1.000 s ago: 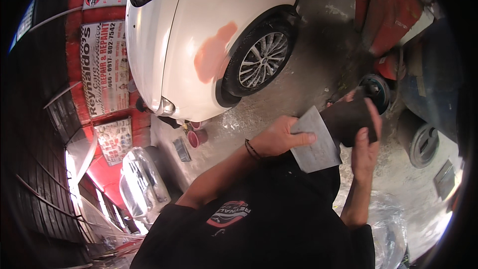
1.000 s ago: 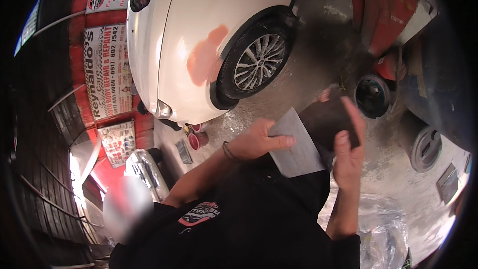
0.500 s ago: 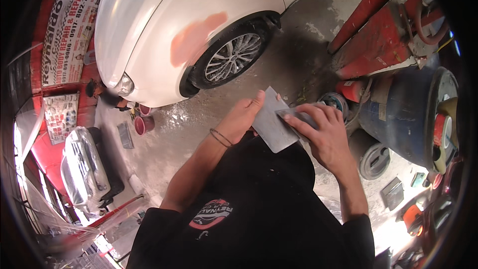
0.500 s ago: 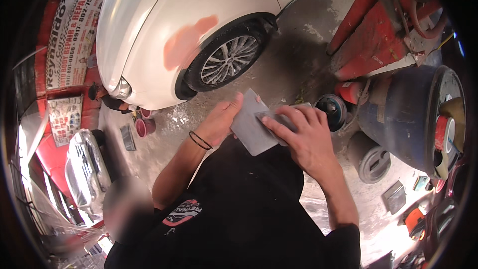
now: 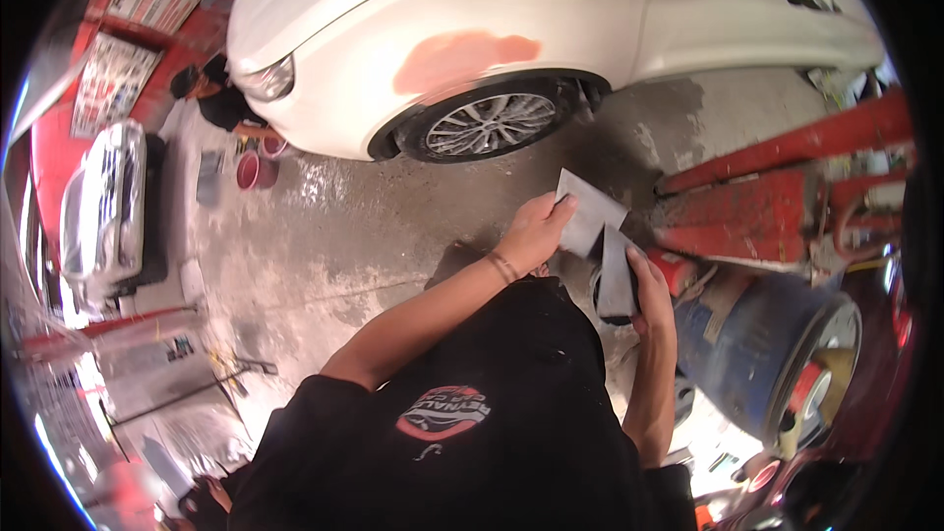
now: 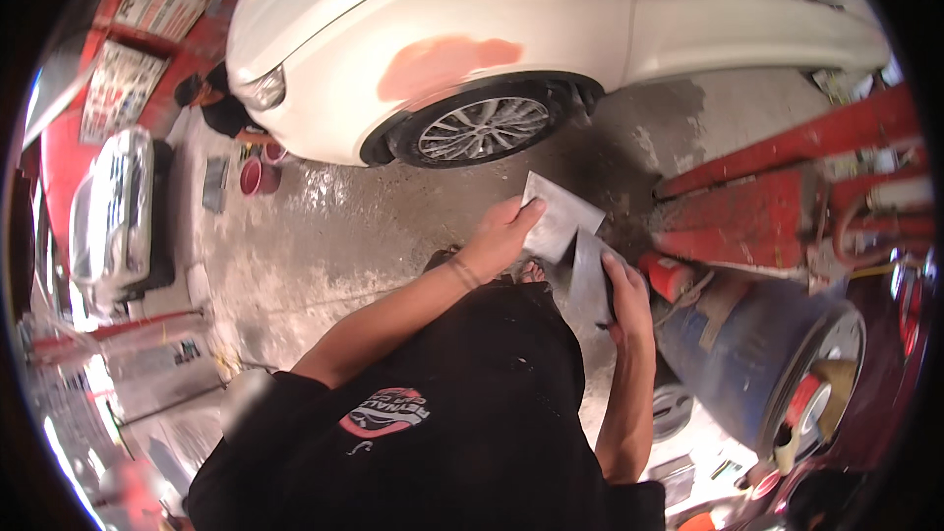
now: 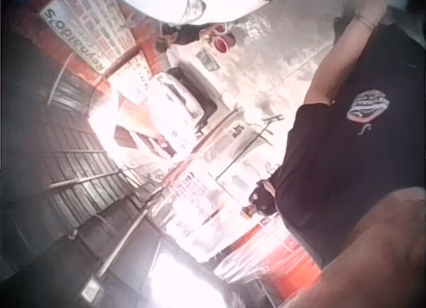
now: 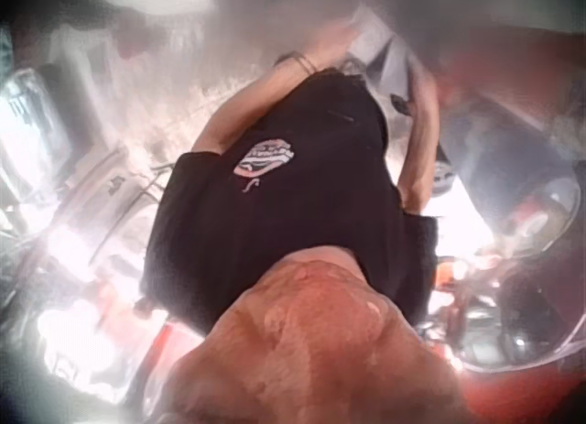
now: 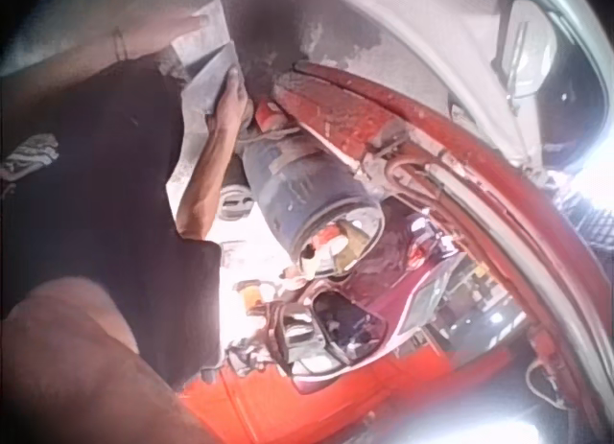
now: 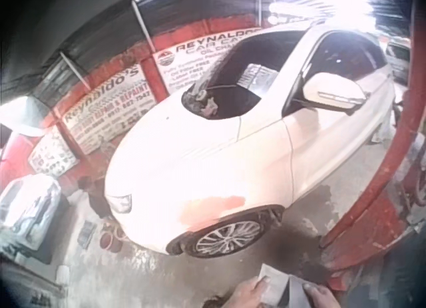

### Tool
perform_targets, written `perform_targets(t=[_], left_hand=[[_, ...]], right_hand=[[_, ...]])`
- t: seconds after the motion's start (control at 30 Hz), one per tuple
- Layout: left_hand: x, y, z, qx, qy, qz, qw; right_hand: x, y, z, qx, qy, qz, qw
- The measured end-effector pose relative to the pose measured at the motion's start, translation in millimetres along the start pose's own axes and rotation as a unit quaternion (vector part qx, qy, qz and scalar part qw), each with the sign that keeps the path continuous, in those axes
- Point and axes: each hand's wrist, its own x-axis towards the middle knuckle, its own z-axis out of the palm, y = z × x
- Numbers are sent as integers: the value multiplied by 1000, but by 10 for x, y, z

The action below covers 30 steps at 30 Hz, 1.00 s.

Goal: The person sands a section of a white car's front fender using sandpaper. They then walk to a container on the floor, pick up a putty knife, and scrape filler from the container onto the sandpaper.

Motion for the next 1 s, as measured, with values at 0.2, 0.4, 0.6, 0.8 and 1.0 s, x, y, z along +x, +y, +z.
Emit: perform_targets(t=[0.2, 0.4, 0.6, 0.8, 1.0], left_hand=[[263, -51, 147, -416, -98, -113, 897], [53, -299, -629, -19, -274, 57, 960], [-1002, -2654, -1845, 547, -139, -393, 726], [-753, -3610, -2332, -68, 400, -288, 868], [1208, -2048, -2110, -422, 574, -57, 700]], right_hand=[[61, -207, -31, 149, -3, -110, 983], [763, -481, 73, -66, 29, -138, 988], [1488, -773, -266, -313, 159, -138, 926], [1987, -1181, -589, -468, 156, -70, 867], [2718, -2144, -897, -510, 48, 5, 859]])
